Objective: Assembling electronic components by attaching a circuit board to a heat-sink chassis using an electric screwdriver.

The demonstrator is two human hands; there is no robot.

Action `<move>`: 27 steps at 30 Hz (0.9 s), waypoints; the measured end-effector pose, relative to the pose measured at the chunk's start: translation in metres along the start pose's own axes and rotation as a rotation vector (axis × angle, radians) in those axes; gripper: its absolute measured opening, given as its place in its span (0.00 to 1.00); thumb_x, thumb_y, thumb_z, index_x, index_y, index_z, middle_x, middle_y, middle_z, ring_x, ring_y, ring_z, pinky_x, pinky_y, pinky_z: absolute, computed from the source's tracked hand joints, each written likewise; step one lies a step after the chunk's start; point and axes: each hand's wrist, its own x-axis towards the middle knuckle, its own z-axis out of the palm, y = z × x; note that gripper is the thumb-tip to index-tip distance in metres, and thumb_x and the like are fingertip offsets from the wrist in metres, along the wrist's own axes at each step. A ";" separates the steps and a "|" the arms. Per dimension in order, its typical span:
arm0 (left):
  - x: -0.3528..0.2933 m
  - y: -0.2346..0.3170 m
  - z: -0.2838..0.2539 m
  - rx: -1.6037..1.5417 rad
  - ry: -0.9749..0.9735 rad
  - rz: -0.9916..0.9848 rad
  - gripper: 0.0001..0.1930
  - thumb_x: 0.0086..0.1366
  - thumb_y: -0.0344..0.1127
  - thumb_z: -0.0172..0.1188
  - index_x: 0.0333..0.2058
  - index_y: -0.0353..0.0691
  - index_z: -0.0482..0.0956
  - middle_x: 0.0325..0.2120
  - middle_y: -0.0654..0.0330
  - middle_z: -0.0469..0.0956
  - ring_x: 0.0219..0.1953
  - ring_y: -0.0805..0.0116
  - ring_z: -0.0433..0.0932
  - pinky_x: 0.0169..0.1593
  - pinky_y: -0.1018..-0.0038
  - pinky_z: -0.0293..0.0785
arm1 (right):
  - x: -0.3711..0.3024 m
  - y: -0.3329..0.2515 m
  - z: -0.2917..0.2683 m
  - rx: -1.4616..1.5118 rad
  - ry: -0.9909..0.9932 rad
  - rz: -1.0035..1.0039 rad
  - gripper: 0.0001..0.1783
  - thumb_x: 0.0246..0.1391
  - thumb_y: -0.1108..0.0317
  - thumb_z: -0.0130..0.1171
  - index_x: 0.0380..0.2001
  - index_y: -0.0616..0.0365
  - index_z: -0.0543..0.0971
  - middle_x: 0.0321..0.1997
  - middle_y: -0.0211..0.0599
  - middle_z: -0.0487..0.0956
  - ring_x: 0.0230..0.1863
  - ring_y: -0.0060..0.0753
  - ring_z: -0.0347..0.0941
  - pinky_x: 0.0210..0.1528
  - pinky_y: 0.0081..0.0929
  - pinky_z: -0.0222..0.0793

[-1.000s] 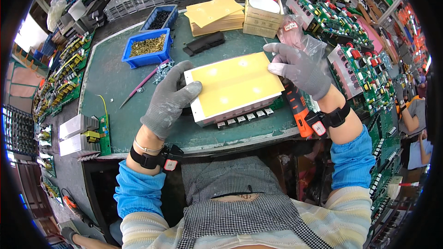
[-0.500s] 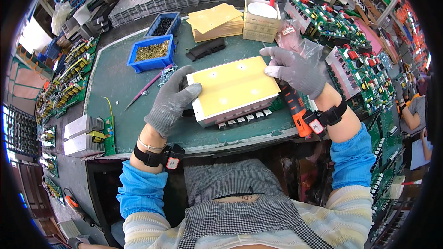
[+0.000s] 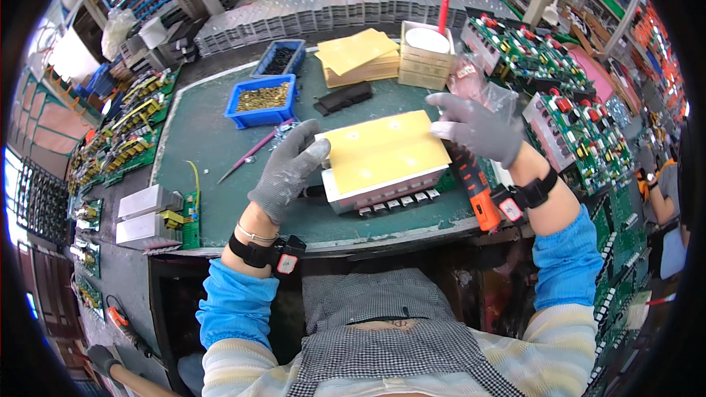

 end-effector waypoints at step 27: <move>0.246 0.025 -0.080 1.256 -0.131 0.116 0.17 0.70 0.40 0.57 0.46 0.31 0.82 0.41 0.51 0.85 0.44 0.61 0.83 0.51 0.68 0.77 | -0.001 0.060 0.000 -0.536 -0.302 0.064 0.27 0.39 0.59 0.77 0.45 0.54 0.82 0.44 0.42 0.84 0.47 0.44 0.80 0.47 0.44 0.75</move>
